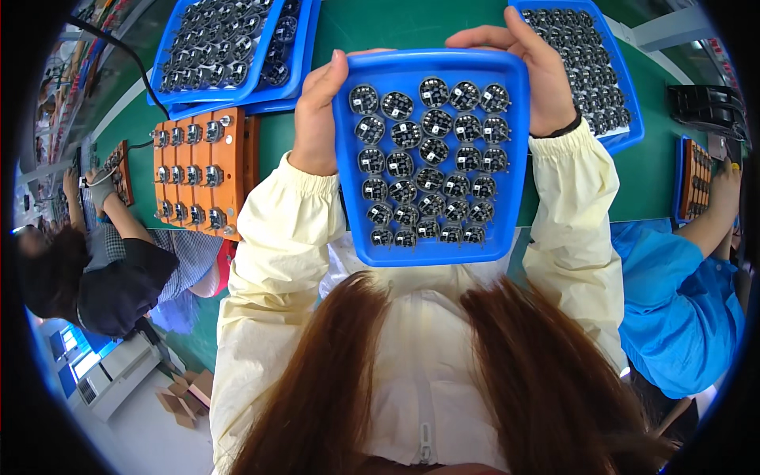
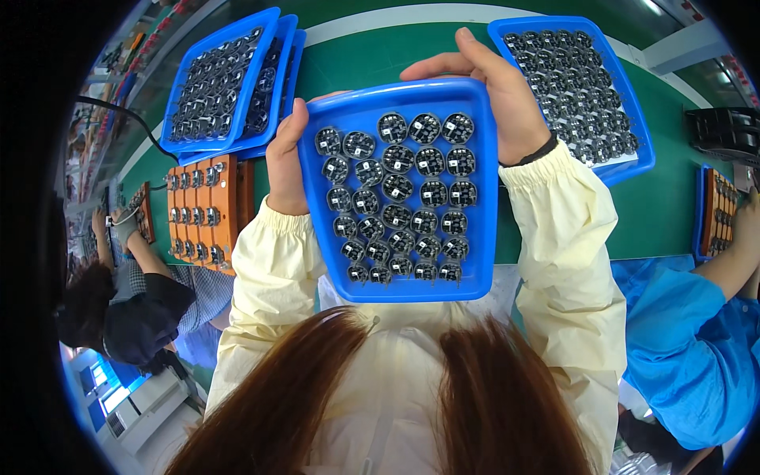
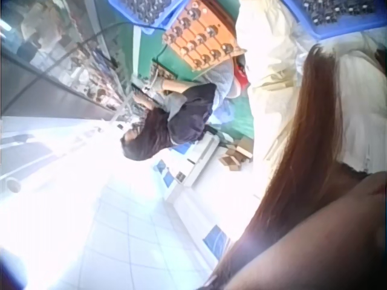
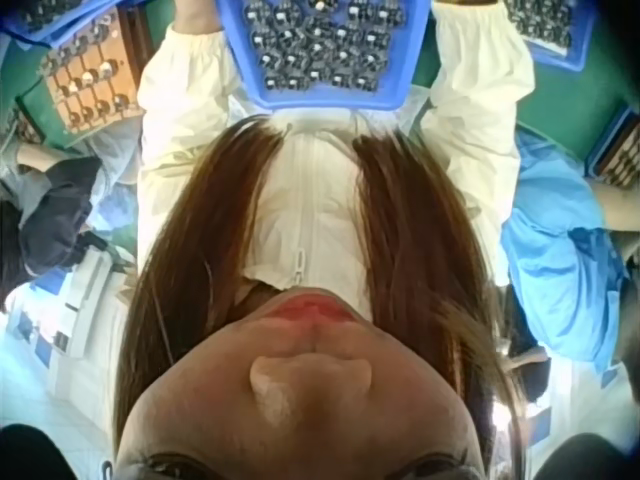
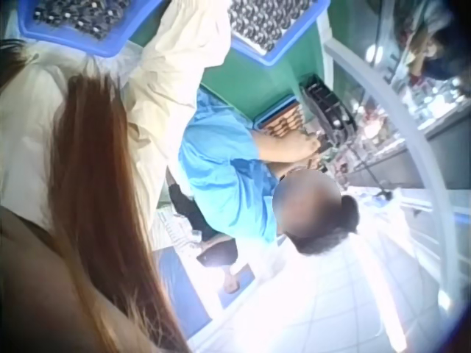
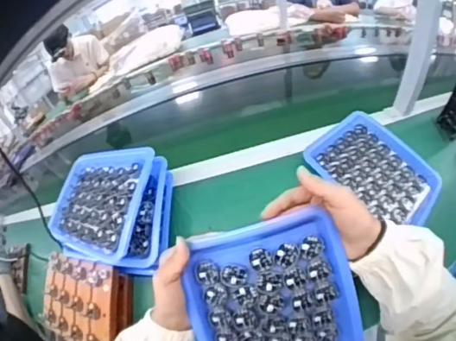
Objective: Inspecting and organizing circular electronic components on trays and boards at an assembly line.
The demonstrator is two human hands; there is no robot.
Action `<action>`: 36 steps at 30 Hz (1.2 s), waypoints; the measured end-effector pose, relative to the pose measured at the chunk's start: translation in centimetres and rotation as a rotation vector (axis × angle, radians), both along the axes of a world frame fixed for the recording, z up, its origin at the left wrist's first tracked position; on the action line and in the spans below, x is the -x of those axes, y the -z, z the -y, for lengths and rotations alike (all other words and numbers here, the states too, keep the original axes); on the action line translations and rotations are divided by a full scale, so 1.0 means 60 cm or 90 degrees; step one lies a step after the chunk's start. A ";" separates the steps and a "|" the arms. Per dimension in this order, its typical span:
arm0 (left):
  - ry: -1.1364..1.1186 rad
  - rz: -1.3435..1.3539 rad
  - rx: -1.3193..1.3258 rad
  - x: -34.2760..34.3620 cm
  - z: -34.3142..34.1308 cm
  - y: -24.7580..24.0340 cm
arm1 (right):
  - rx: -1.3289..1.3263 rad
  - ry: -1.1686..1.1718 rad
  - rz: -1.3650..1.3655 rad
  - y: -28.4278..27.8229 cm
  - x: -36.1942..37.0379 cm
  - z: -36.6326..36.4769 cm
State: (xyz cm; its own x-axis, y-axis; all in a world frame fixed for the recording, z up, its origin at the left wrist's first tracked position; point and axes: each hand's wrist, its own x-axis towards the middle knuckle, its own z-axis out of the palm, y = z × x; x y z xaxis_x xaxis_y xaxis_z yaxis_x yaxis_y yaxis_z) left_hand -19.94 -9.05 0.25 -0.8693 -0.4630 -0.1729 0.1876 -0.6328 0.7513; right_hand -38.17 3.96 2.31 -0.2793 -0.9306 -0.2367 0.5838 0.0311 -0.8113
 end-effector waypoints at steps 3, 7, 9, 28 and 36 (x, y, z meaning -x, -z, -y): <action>0.007 -0.009 0.003 -0.002 0.001 -0.002 | 0.016 -0.025 -0.012 -0.004 0.002 0.001; 0.011 -0.003 0.021 -0.002 0.003 -0.003 | 0.018 -0.029 -0.027 -0.006 0.001 -0.001; 0.001 -0.005 0.018 -0.001 0.002 -0.003 | 0.021 -0.033 -0.022 -0.008 0.001 -0.001; 0.004 -0.028 -0.009 -0.002 0.003 -0.001 | -0.018 0.019 -0.086 -0.006 -0.008 0.000; 0.013 -0.022 0.032 -0.005 0.011 0.009 | -0.015 0.041 -0.136 -0.013 -0.017 0.000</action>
State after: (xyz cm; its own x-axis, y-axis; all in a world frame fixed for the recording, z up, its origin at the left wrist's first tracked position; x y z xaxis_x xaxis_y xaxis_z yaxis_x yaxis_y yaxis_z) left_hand -19.66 -9.71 -0.31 -0.8837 -0.4525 -0.1195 0.2012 -0.5979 0.7759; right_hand -37.14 3.98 3.12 -0.3840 -0.9043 -0.1867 0.4006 0.0190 -0.9161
